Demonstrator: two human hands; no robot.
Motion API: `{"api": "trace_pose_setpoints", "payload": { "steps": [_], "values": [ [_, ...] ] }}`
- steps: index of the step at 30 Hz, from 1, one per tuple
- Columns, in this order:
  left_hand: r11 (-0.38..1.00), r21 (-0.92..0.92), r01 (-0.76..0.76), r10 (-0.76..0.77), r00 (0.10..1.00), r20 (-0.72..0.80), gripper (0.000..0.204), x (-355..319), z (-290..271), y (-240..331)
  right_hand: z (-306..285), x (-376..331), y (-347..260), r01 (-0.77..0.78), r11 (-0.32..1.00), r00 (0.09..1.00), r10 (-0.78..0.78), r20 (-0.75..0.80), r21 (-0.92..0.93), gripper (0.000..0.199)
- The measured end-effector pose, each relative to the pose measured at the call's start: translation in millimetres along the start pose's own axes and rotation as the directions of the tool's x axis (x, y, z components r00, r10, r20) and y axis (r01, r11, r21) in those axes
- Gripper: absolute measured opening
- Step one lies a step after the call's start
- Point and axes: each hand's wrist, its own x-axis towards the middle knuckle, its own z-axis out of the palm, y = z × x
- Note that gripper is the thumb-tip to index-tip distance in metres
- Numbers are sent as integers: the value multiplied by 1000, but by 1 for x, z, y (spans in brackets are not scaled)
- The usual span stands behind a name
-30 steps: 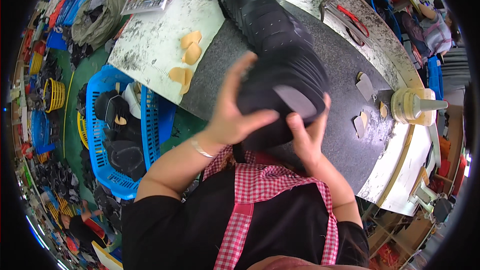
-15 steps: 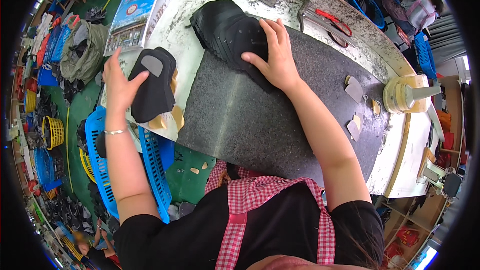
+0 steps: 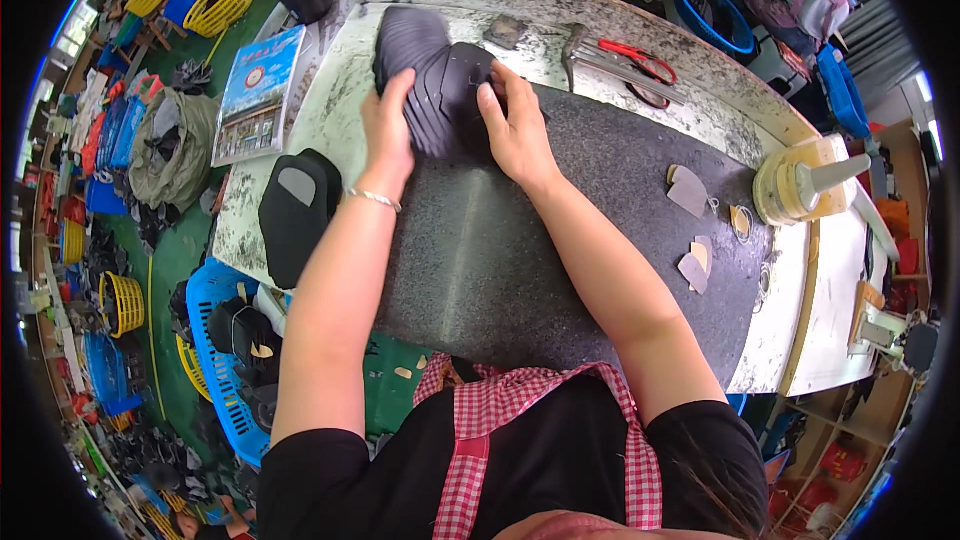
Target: The person assembles face masks by hand at a workbench. They pick up a black fabric mask and a beige insert, peel the backing off the insert, and press it onto the mask. This process is repeated for multiple units, with the person handling the items one at a time and stacking the finished masks.
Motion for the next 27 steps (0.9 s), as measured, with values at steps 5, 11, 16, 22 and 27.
{"api": "trace_pose_setpoints", "payload": {
  "steps": [5,11,16,22,27],
  "values": [
    [527,504,-684,424,726,542,101,-84,62,-4,-14,-14,-35,-228,354,967,195,167,907,68],
    [-202,575,-793,235,531,814,71,-159,96,4,-100,-35,32,-372,-278,928,-72,367,886,55],
    [-270,560,-783,48,570,821,64,-192,66,-33,-219,-73,50,-16,954,993,-18,-113,-298,26],
    [-315,449,-836,17,468,884,79,-207,69,-43,-319,-159,-1,-135,747,977,209,36,-650,27],
    [-126,486,-865,24,487,873,59,-198,90,-20,-328,-202,15,-162,766,968,247,52,-622,33]
  ]
}}
